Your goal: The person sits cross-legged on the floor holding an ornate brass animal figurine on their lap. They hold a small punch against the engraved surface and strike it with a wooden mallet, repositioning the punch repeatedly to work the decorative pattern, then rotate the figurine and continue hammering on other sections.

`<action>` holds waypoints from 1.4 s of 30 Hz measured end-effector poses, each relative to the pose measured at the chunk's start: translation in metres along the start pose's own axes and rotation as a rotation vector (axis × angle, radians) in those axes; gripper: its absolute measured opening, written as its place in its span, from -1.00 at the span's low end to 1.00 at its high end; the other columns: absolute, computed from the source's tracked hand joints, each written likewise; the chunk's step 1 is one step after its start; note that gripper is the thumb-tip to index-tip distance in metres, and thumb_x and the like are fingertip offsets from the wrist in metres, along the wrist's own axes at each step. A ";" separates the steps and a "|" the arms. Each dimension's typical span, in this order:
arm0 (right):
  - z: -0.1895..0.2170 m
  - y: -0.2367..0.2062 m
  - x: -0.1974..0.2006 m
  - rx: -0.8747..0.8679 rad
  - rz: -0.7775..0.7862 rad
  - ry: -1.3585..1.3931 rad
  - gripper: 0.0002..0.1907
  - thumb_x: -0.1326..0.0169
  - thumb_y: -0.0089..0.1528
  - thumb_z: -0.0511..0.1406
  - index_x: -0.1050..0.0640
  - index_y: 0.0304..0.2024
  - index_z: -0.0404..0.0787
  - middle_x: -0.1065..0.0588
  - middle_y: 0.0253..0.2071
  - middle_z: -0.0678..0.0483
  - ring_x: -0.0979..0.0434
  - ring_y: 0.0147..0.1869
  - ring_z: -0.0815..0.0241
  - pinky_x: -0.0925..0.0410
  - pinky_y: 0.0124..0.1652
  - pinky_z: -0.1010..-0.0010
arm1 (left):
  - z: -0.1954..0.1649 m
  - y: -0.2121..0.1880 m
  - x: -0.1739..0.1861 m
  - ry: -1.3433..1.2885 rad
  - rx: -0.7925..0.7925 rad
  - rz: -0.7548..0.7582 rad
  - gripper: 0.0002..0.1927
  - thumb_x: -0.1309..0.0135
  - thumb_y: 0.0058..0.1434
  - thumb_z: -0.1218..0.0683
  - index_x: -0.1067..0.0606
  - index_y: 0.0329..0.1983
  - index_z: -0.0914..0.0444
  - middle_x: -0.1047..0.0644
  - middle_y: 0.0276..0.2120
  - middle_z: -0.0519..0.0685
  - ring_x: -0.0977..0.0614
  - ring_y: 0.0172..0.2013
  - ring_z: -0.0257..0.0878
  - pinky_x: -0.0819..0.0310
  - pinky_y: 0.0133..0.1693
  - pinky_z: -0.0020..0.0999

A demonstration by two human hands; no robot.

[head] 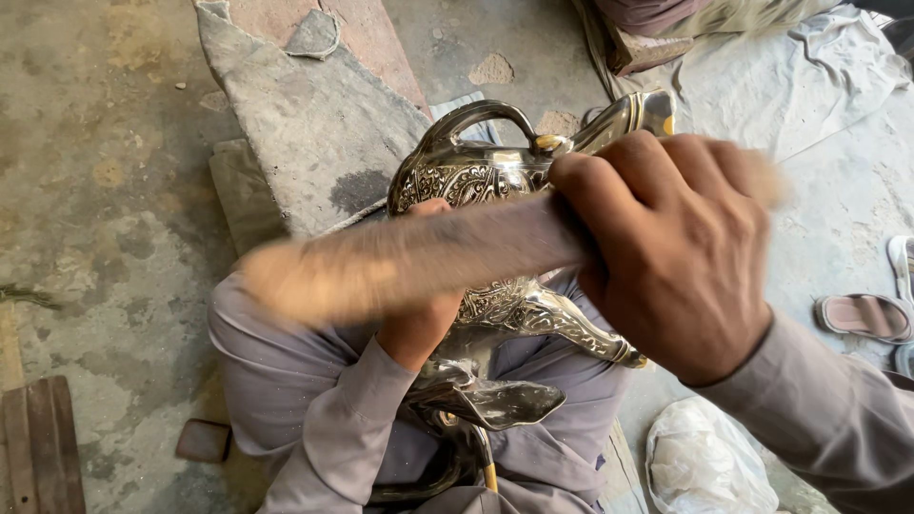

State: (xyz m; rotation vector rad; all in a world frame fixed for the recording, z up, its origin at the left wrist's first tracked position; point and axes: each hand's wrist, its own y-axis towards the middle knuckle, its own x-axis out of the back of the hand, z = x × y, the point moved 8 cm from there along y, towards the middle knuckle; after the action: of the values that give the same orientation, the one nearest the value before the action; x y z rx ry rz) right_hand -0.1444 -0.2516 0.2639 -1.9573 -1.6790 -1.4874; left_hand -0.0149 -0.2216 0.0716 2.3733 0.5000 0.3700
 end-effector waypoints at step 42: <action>-0.002 0.005 0.007 -0.031 0.014 0.001 -0.89 -0.25 0.34 -0.25 -0.59 -0.09 0.02 -0.54 -0.26 0.22 -0.52 -0.23 0.22 -0.28 -0.08 0.28 | 0.007 -0.006 -0.007 0.401 0.031 -0.021 -0.66 -0.16 0.31 0.22 -0.48 0.13 0.44 -0.57 0.02 0.18 -0.64 0.03 0.06 -0.52 0.09 -0.12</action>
State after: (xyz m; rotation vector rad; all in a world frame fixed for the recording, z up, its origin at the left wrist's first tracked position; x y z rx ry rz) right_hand -0.1418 -0.2500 0.2723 -1.9792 -1.6482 -1.5188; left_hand -0.0201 -0.2252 0.0616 2.3256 0.7157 0.8414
